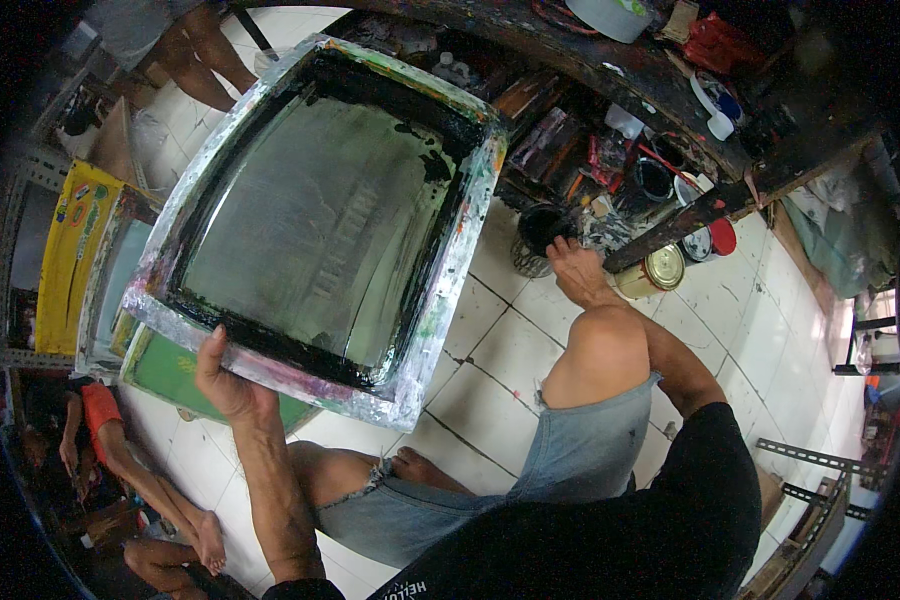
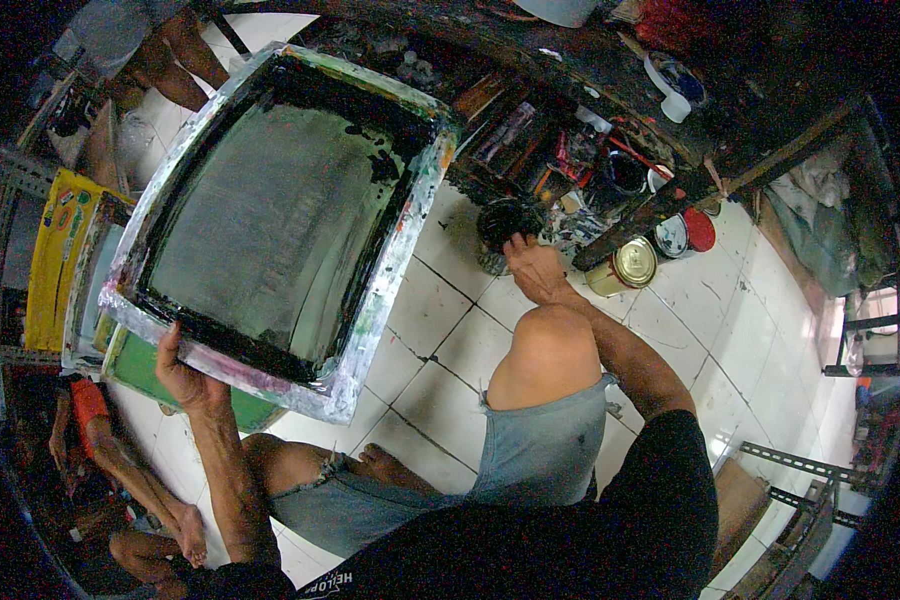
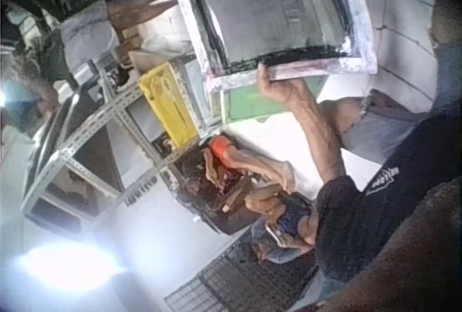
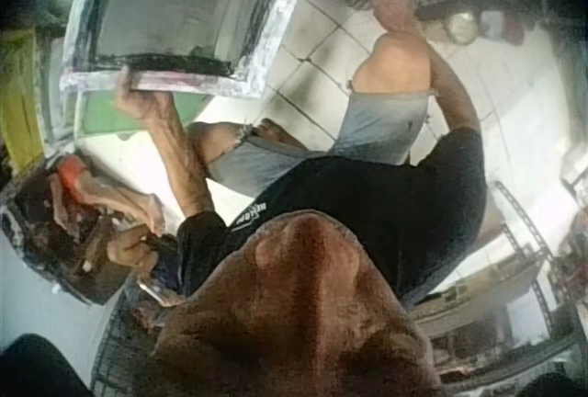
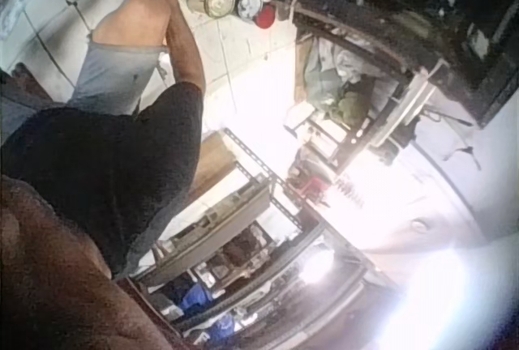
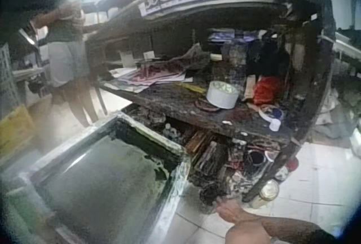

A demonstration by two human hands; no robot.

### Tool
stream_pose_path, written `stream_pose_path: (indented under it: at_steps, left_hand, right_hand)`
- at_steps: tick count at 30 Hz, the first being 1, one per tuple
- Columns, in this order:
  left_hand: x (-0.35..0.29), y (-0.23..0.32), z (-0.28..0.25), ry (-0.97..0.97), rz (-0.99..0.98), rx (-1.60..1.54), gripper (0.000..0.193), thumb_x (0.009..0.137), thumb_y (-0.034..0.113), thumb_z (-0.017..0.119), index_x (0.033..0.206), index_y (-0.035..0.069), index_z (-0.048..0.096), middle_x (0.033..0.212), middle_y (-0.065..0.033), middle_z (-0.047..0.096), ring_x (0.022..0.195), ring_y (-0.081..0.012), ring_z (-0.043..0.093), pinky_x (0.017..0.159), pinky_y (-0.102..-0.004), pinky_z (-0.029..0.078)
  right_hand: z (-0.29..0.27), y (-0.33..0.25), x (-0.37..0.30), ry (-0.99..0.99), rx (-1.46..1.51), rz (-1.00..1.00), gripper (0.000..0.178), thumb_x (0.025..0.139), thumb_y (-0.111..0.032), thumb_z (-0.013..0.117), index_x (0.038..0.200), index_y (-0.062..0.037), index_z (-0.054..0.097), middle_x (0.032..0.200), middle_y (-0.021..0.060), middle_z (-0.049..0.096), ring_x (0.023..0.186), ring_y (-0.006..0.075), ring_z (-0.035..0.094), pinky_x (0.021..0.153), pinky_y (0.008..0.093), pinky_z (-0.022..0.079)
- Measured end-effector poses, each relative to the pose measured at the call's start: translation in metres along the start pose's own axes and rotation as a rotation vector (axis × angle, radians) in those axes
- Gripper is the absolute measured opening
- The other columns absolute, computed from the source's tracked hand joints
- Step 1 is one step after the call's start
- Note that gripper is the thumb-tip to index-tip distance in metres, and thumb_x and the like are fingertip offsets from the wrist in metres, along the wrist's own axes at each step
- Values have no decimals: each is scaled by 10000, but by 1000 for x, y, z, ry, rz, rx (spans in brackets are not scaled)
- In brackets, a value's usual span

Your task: The person prepares a screen printing frame by applying ink and using a squeegee to spread it across the mesh. They then move to the floor to clean the frame with a cloth and a brush, wiping the edges and surface before standing up and returning to the workbench.

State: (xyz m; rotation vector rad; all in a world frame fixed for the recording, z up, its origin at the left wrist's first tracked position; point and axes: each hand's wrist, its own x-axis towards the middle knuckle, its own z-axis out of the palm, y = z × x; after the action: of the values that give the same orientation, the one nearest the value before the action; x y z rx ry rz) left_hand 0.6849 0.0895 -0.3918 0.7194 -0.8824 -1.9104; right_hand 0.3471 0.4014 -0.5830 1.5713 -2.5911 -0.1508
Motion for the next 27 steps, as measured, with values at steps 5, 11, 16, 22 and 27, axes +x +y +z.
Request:
stream_pose_path:
  at_steps: [5,11,16,22,27]
  left_hand:
    - [0,5,-4,3,-3,39,208,741,109,619,931,27,600,864,-71,639,807,-211,634,772,-345,524]
    - [2,12,-16,-24,-22,103,193,736,152,641,890,42,602,816,-54,635,745,-208,626,720,-338,520]
    - [-4,12,-7,-32,-24,167,204,708,144,641,874,34,597,784,-64,618,741,-222,621,702,-336,515]
    - [-3,6,6,-85,15,303,233,682,140,652,876,38,573,767,-66,588,698,-204,590,686,-334,508]
    - [-9,2,31,-101,100,348,324,660,130,666,939,43,527,820,-59,543,755,-197,578,706,-330,506]
  right_hand:
    - [17,-6,15,-9,39,-129,298,744,-44,547,1036,17,530,1037,149,515,944,313,560,626,375,546]
    - [36,-4,12,72,239,-23,495,729,-50,617,1191,36,462,1244,170,470,1084,377,514,815,433,510]
    - [31,-14,8,388,723,403,954,625,-190,820,1363,13,249,1324,196,410,1172,395,460,986,435,412]
    - [54,-25,33,320,1278,441,1181,540,-223,889,1422,-4,134,1365,210,371,1263,300,401,1039,376,364]
    - [39,-32,56,337,1162,554,1200,496,-258,901,1395,17,155,1305,180,464,1208,305,465,1037,373,362]
